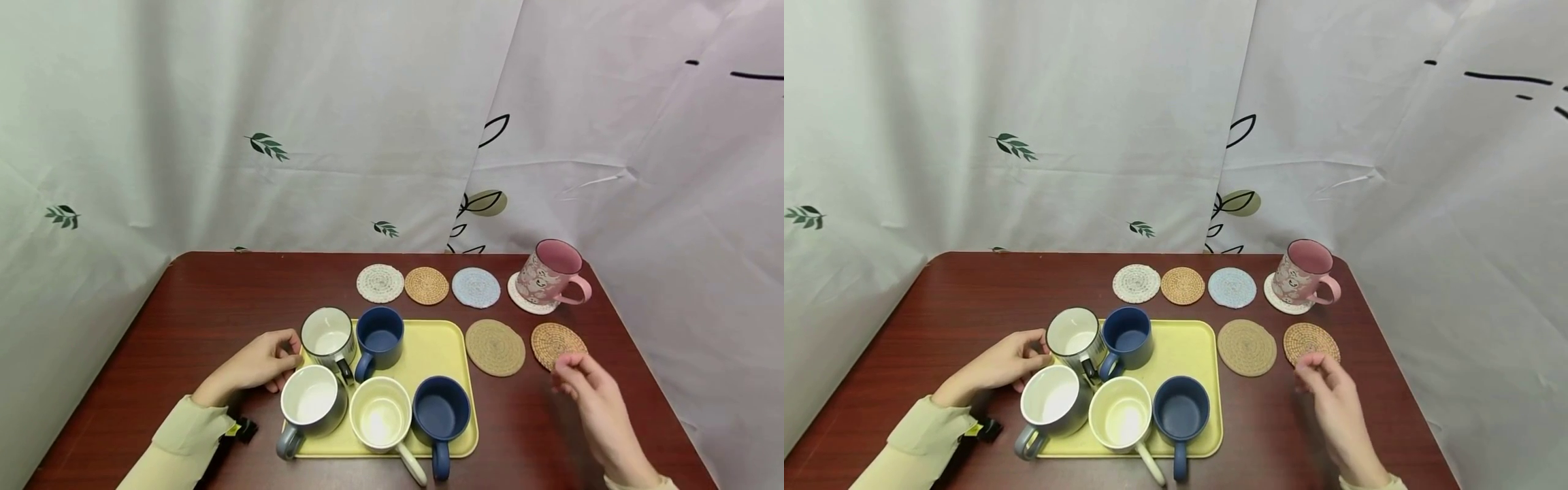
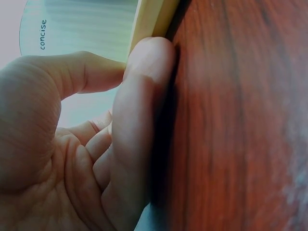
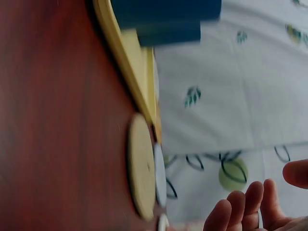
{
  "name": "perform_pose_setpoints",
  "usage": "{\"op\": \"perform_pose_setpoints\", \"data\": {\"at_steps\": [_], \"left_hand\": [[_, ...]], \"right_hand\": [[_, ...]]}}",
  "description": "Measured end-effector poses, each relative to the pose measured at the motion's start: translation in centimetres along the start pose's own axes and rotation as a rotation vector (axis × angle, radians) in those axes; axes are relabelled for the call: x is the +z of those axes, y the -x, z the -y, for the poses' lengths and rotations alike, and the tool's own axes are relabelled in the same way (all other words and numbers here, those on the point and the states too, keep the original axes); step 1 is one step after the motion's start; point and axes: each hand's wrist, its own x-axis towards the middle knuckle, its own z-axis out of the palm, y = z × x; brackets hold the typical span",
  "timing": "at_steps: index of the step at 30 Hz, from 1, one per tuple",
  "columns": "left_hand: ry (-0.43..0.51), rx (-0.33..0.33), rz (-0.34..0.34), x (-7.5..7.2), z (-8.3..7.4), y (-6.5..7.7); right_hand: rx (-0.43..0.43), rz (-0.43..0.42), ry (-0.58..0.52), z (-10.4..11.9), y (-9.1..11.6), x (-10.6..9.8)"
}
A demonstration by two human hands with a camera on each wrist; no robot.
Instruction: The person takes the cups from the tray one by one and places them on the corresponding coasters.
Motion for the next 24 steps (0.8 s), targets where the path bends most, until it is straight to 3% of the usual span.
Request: {"op": "perform_pose_setpoints", "data": {"at_steps": [7,13,20,24], "left_hand": [[-0.002,0.003,-0.001,-0.1,0.0,0.1],[0.011,0.008,-0.002,-0.1,-0.2,0.0],[0.008,0.011,0.002,-0.1,-0.1,0.0],[0.007,0.007,-0.002,-0.1,0.0,-0.1]], "right_hand": [[-0.035,0.124,0.123,-1.1,3.6,2.0],[-0.097,0.313,0.149,-2.6,5.9,3.7],[0.002,0.506,0.067,-3.7,8.1,5.8],[0.113,0.539,0.009,-4.3,8.9,6.7]]}}
